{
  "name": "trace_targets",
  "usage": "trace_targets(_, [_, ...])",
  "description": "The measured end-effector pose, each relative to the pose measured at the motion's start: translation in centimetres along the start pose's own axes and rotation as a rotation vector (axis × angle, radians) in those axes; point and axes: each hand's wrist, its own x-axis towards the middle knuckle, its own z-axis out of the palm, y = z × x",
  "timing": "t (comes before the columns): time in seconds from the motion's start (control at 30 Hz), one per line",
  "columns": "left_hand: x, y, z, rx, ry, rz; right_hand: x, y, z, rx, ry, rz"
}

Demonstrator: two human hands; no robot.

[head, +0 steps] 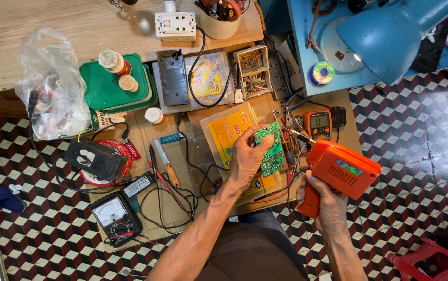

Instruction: The person handles a small circuit board, flips it over, and uses a heat gun to apply heat to specific areas. They then use pliers to adjust components on the board. The work is performed on a cluttered workbench with various tools and parts visible.

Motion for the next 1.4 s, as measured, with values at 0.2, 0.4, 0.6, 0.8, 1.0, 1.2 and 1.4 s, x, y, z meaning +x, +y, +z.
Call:
trace_targets(0.2, [0.5, -0.7, -1.1, -0.131, -0.015, -0.148, -0.2, -0.1, 0.2, 0.021, -0.009, -0.007])
trace_targets(0.4, [0.6, -1.0, -1.6, -0.241, -0.023, -0.259, -0.2, -0.6, 0.4, -0.022, -0.001, -0.005])
trace_targets(0.6, [0.5, -0.9, -1.6, -0.234, -0.030, -0.264, -0.4, -0.3, 0.4, -0.032, -0.013, -0.005])
trace_targets(0.8, [0.4, -0.7, -1.6, -0.219, -0.017, -0.282, -0.4, -0.1, 0.1, -0.038, -0.020, -0.027])
trace_targets(1.0, [0.0, -0.1, -1.8, -0.181, -0.014, -0.263, -0.9, 0.5, -1.2, -0.050, 0.090, -0.052])
trace_targets(1.2, [-3.0, 2.6, -4.6, -0.262, 0.092, -0.431, -1.1, 2.5, -9.0, -0.865, 0.509, -0.478])
trace_targets(1.4, [-5.2, 4.0, -4.1, -0.350, 0.135, -0.467, 4.5, 9.4, -16.9, -1.301, 0.705, -0.088])
